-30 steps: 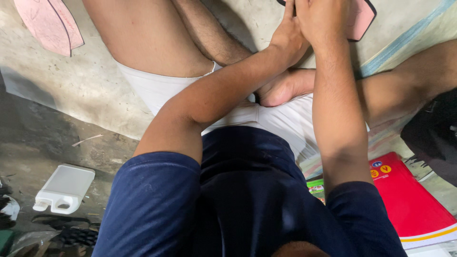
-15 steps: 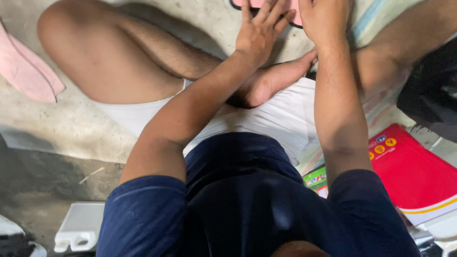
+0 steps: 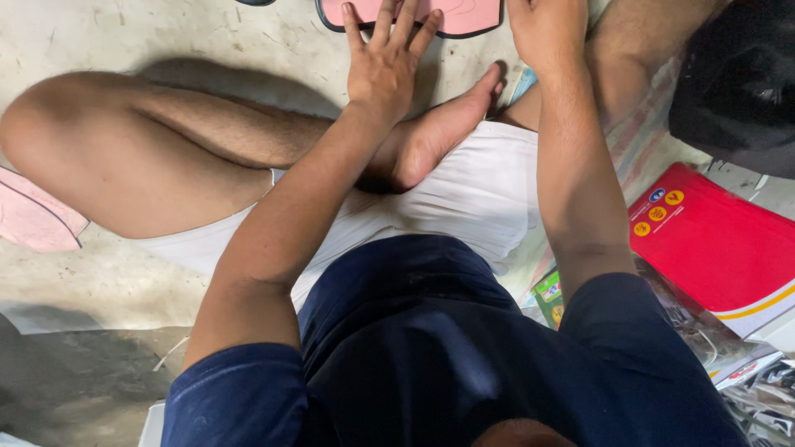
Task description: The person sits on the floor and assembles slipper soles by placing pink insoles onto black soles and pressing them together. The person handles the components one at a time, aligning and pressing the insole to the sole repeatedly.
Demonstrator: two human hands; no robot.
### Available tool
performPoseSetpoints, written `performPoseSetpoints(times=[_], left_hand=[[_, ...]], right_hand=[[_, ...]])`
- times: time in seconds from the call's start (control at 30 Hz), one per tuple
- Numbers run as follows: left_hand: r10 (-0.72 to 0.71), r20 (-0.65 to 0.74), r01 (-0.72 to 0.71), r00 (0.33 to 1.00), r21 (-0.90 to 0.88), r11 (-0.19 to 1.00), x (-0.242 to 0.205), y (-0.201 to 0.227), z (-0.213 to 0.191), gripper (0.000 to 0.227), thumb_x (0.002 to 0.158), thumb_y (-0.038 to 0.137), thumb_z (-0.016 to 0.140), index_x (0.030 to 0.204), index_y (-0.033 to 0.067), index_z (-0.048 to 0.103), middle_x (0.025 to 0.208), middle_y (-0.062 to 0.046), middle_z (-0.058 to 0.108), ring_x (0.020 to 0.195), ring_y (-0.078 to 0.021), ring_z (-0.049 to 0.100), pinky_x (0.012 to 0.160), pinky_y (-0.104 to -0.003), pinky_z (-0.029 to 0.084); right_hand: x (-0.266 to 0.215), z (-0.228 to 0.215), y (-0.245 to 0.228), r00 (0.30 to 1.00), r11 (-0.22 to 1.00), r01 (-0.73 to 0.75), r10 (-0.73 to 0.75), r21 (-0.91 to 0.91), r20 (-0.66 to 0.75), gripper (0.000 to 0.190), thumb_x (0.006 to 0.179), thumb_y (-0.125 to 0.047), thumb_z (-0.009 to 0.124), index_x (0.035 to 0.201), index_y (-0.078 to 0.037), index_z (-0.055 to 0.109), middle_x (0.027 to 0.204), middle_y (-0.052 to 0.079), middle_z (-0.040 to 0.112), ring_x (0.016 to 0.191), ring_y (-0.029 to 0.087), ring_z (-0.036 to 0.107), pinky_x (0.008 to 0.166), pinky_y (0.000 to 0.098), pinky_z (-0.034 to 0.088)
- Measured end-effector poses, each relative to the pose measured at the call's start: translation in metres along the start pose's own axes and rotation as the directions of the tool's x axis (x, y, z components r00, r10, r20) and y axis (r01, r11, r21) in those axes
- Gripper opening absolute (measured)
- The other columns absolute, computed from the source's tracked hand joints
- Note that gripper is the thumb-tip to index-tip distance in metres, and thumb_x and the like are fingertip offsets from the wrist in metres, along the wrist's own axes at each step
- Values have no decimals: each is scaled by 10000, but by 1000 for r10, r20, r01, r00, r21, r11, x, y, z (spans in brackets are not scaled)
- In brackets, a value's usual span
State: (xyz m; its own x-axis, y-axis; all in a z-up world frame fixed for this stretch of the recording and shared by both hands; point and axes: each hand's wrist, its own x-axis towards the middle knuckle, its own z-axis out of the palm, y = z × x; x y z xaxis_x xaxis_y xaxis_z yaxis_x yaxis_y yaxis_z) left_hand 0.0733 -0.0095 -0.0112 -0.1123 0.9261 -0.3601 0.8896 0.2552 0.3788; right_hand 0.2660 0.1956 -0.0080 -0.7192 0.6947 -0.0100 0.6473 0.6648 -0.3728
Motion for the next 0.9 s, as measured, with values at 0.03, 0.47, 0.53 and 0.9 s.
performPoseSetpoints(times=[0.03, 0.47, 0.53, 0.9], left_hand=[[-1, -6, 1, 1000, 5, 1000, 0, 0, 0, 827, 973, 172, 575, 1680, 310, 167, 1712, -42, 140, 1557, -302, 159, 1149, -792, 109], [-8, 55, 5, 998, 39, 999, 1, 0, -6, 884, 943, 149, 593, 1675, 318, 127, 1687, -39, 175, 1535, -308, 171, 1149, -775, 111], [-6, 55, 4, 998, 38, 999, 0, 0, -6, 879, 945, 155, 592, 1675, 317, 129, 1679, -38, 194, 1528, -311, 178, 1147, -770, 121], [-19, 104, 15, 994, 45, 999, 2, -1, 8, 797, 978, 192, 584, 1662, 301, 190, 1553, -17, 392, 1410, -253, 349, 1088, -691, 269]], right_hand=[[-2, -2, 0, 1000, 1000, -17, 17, 17, 0, 331, 1033, -219, 725, 820, 22, 650, 654, 157, 631, 571, 347, 621, 550, 461, 472], [-14, -13, -14, 994, 986, -111, 110, 120, 12, 445, 1070, -202, 713, 711, 12, 559, 555, 104, 529, 475, 277, 536, 509, 439, 399], [-19, -17, -20, 994, 981, -108, 109, 162, 5, 352, 1049, -163, 693, 765, 15, 587, 614, 102, 572, 536, 276, 581, 547, 433, 431], [-42, -33, -40, 988, 973, -140, 126, 181, 86, 284, 1073, -142, 689, 844, 14, 628, 742, 117, 669, 674, 319, 649, 654, 459, 480]])
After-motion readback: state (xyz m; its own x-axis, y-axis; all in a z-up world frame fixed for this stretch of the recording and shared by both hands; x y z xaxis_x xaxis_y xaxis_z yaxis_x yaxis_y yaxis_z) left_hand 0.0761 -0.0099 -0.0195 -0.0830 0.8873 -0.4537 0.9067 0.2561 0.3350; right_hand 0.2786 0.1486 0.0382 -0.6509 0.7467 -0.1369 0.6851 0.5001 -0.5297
